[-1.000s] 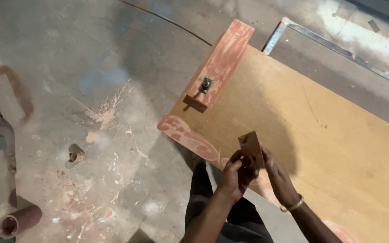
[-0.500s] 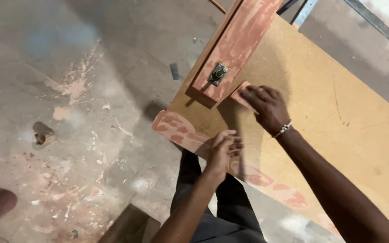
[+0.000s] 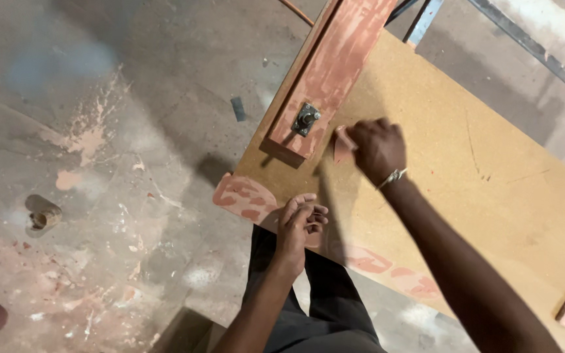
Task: The person scoops pink putty from a square tile and applies it to the edges of a wooden board using a putty knife. They smooth the putty along the edges and corners, repeatedly adding more material to fill gaps.
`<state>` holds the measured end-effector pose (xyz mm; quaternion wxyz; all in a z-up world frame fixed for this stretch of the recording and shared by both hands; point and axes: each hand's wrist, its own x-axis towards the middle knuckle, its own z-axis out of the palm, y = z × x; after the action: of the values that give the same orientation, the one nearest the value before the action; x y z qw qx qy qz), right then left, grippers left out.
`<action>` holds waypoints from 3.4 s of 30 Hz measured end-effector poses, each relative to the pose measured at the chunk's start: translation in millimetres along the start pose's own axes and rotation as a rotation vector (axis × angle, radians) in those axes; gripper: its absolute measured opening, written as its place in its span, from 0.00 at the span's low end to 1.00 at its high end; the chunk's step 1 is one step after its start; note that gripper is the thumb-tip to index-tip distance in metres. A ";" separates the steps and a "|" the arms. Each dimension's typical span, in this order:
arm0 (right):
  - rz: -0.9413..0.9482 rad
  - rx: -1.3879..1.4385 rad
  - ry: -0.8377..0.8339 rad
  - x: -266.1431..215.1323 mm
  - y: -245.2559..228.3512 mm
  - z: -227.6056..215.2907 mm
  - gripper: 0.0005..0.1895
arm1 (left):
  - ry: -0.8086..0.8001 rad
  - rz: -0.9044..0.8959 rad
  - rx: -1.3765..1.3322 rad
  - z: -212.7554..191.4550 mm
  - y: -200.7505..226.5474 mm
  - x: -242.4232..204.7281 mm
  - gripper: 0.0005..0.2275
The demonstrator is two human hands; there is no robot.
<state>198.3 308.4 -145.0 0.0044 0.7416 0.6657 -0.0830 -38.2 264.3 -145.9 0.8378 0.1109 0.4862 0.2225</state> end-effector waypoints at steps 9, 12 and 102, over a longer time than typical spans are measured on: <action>-0.179 -0.043 -0.279 -50.7 -10.2 -31.9 0.15 | -0.019 0.011 0.005 -6.9 11.1 -4.6 0.12; -0.234 -0.084 0.024 -11.1 19.0 -30.1 0.17 | -0.034 0.022 0.003 -8.0 10.0 -3.6 0.12; -0.071 0.004 -0.083 -139.8 230.9 9.1 0.10 | -0.025 0.092 0.234 183.1 -371.2 -72.0 0.10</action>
<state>411.4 143.2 -160.0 0.0273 0.7133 0.6908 -0.1151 187.5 -90.0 -148.0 0.8141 0.2327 0.4926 0.2009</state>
